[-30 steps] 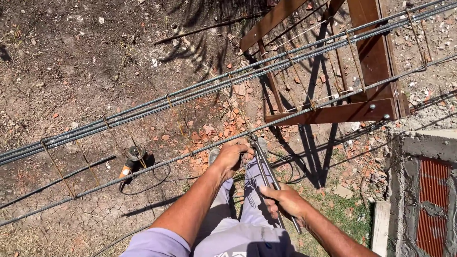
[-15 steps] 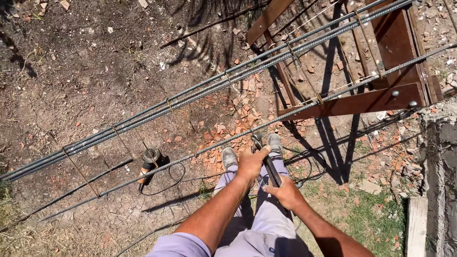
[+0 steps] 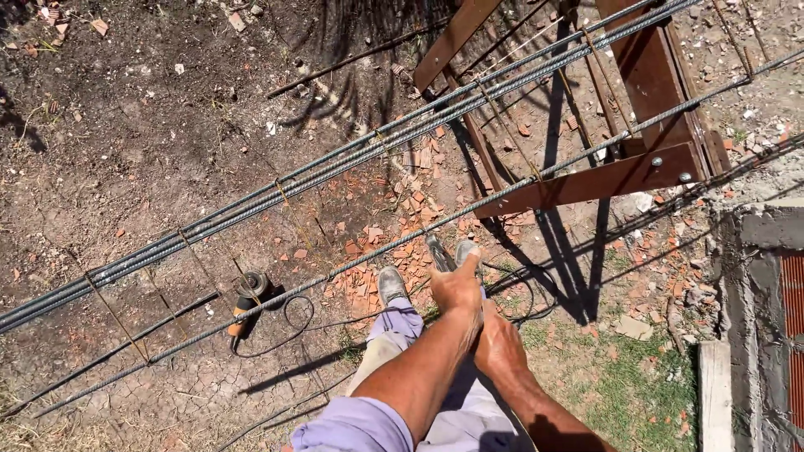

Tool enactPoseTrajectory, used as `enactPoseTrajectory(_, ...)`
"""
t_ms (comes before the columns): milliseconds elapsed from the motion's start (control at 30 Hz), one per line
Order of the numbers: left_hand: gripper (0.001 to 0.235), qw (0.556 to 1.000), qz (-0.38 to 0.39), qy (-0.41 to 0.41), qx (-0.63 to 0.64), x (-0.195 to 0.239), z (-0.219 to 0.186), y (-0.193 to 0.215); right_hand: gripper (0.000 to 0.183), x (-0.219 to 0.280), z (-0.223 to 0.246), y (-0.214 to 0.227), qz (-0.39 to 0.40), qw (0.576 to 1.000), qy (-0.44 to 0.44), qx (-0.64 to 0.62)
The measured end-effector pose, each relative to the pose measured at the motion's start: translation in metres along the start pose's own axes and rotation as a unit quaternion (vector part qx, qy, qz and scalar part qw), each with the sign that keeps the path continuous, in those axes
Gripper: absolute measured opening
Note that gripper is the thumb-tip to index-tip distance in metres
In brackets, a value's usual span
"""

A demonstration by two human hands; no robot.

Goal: Tying rebar intersections together using wire and pliers

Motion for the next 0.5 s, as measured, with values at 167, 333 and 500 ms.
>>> enactPoseTrajectory(167,0.028,0.978,0.143,0.004,0.152,-0.009,-0.001,-0.006,0.068,0.033,0.013,0.026,0.103,0.980,-0.154,-0.077)
enactPoseTrajectory(333,0.021,0.851,0.449,0.052,0.268,0.002,0.004,-0.024,0.013,0.088,0.040,-0.029,0.316,0.771,-0.232,-0.502)
enactPoseTrajectory(500,0.026,0.894,0.388,0.000,0.223,0.003,-0.003,-0.010,0.039,0.076,0.038,-0.030,0.240,0.856,-0.199,-0.412)
Point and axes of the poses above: each hand's wrist, its own x-axis away from the middle knuckle, its own y-axis out of the back of the hand, z = x × y, the point moved 10 cm from there along -x, towards the middle knuckle, and after that the axes turned 7 degrees about z, right-handed, at the moved point
